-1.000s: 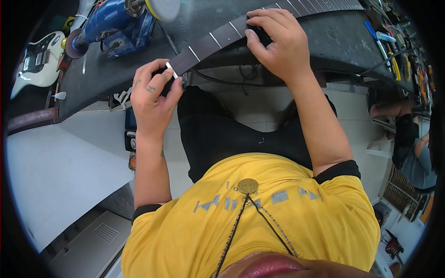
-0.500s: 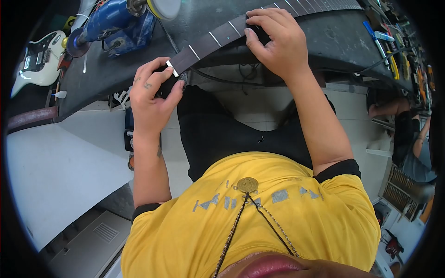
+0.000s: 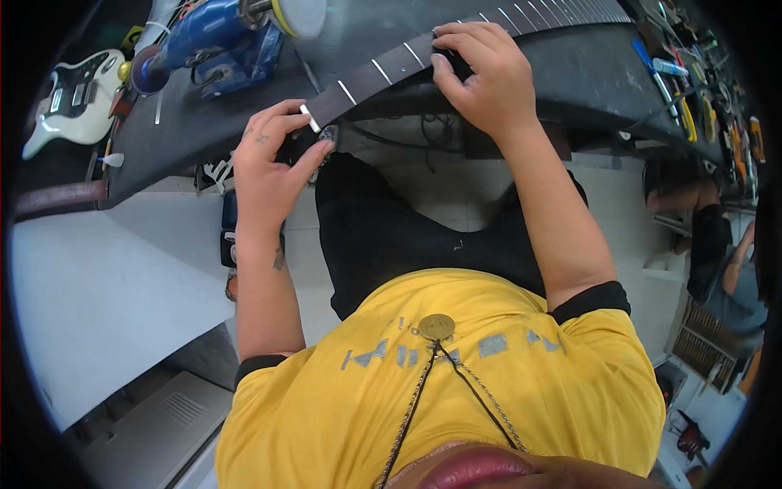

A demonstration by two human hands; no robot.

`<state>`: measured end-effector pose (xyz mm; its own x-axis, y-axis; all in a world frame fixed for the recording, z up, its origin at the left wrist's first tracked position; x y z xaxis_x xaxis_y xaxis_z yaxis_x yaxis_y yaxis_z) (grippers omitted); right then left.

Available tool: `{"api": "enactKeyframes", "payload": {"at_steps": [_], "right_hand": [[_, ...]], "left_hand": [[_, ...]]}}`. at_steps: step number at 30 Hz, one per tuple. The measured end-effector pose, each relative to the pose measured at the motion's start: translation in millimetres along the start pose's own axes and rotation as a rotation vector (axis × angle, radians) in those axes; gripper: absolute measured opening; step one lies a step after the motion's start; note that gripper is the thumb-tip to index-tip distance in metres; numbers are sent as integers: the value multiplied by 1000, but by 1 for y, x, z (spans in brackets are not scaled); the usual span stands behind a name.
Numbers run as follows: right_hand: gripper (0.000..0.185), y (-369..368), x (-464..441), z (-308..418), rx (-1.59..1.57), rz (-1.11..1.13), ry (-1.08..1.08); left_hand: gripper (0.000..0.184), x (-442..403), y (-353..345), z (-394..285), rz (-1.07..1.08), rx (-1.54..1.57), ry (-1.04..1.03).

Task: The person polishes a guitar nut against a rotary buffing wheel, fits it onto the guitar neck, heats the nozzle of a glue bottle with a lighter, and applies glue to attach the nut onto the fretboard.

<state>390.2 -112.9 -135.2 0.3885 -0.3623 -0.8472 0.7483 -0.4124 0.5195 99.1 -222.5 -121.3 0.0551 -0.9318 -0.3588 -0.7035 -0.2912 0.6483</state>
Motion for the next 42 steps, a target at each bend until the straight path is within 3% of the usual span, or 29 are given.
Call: {"api": "enactKeyframes", "payload": {"at_steps": [9, 14, 18, 21, 22, 25, 32, 42], "right_hand": [[15, -5, -7, 3, -7, 62, 40], [15, -6, -6, 5, 2, 122, 26], [16, -9, -7, 7, 4, 123, 30], [16, -10, -6, 6, 14, 123, 36], [16, -11, -6, 7, 11, 121, 30], [16, -11, -6, 8, 7, 118, 14], [16, -11, -6, 9, 13, 114, 17], [17, -10, -5, 6, 13, 94, 38]], "left_hand": [[41, 3, 4, 7, -195, -65, -81], [23, 19, 19, 13, -358, 181, 25], [18, 30, 26, 38, -318, 383, 145], [16, 30, 30, 29, -251, 290, 168], [25, 28, 34, 24, -243, 111, 69], [30, 23, 18, 21, -216, -22, -92], [26, 6, -1, 15, -199, -59, -44], [27, -3, -1, 20, -210, -21, -134]]}}
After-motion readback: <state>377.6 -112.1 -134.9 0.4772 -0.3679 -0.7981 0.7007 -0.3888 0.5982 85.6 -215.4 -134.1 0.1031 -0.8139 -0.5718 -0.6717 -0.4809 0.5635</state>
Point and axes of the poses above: each hand's wrist, its own x-axis away from the middle knuckle, its own y-axis out of the back of the hand, z = x × y, the point moved 2 cm from there along -x, towards the middle knuckle, and after that the axes turned 13 degrees about y, right-handed, at the moved point
